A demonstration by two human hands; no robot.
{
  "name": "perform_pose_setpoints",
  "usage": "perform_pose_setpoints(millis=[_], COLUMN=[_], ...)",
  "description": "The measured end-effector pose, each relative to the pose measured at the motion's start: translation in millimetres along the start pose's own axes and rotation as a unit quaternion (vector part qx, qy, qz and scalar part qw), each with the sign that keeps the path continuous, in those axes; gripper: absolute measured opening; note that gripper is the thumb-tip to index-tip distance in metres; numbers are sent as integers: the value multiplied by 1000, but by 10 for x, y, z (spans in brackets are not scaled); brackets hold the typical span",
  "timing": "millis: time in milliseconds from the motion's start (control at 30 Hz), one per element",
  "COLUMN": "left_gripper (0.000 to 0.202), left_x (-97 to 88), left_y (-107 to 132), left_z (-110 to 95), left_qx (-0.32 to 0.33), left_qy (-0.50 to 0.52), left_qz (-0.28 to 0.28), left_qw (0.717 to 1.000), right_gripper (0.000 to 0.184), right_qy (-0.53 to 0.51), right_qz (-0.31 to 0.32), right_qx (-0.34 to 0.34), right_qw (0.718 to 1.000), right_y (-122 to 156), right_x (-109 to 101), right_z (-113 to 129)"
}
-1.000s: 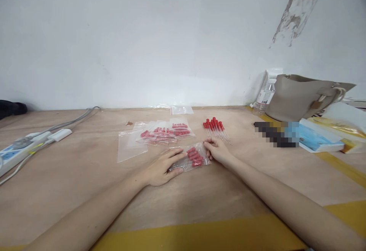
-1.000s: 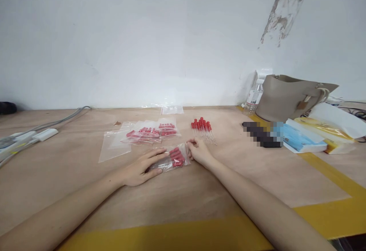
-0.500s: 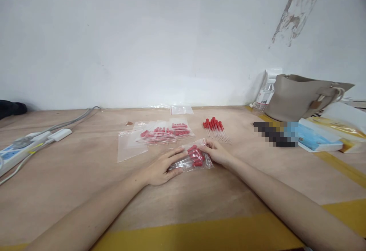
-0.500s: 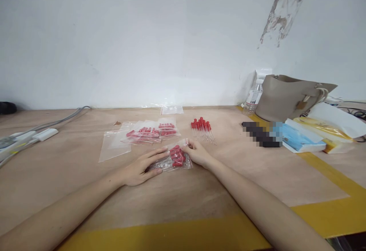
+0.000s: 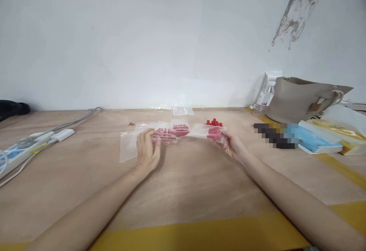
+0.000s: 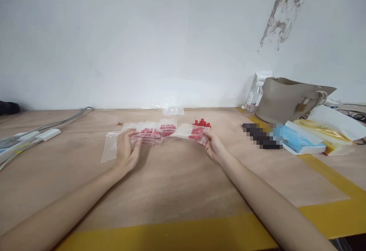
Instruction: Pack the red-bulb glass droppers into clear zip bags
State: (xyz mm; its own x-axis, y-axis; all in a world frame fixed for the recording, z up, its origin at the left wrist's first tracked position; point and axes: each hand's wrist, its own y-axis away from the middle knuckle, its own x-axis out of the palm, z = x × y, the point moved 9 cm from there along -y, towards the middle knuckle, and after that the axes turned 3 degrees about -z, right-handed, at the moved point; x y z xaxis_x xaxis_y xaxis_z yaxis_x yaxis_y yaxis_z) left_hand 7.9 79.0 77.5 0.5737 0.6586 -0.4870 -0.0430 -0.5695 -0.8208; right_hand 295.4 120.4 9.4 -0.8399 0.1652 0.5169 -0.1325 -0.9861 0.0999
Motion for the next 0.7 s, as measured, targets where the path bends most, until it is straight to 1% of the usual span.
perform_pose_setpoints(millis=[33,67,100,133,167,200,267,333,433,533,567,700], left_gripper=[23,24,26,28,32,36,44,46,41,42,42,35], left_x=[-63,-111,-141,-150,-130,-93,10,94,206,289,305,330], left_y=[-35,-69,-104,-138,-165,-176,-136,-79,4,78,89,80], left_z=[105,216,336,466,611,765,1055,1229,1333,1359,1356,1323], left_qx=[-22,-44,-69,-96,-129,-163,-224,-241,-229,-217,-212,-185], left_qy=[-23,-48,-73,-98,-126,-155,-203,-220,-229,-250,-257,-268], left_qz=[-30,-48,-52,-40,-9,36,145,215,267,295,300,313], left_qw=[999,997,994,990,984,974,942,920,908,896,894,892], right_gripper=[12,12,12,11,11,11,11,10,8,3,4,23], right_qy=[-18,-29,-35,-36,-37,-38,-36,-19,19,54,73,162], right_qz=[-4,-4,-4,-3,-4,-4,-5,-16,-32,-26,-20,21], right_qx=[-5,-6,-6,-7,-9,-13,-23,-27,-13,20,36,121], right_qw=[1000,1000,999,999,999,999,999,999,999,998,997,979], right_y=[-27,-57,-93,-134,-179,-229,-334,-437,-546,-555,-533,-327], right_x=[17,49,96,153,217,291,452,591,721,752,740,611], right_z=[2,-11,-33,-60,-87,-113,-170,-251,-411,-554,-591,-680])
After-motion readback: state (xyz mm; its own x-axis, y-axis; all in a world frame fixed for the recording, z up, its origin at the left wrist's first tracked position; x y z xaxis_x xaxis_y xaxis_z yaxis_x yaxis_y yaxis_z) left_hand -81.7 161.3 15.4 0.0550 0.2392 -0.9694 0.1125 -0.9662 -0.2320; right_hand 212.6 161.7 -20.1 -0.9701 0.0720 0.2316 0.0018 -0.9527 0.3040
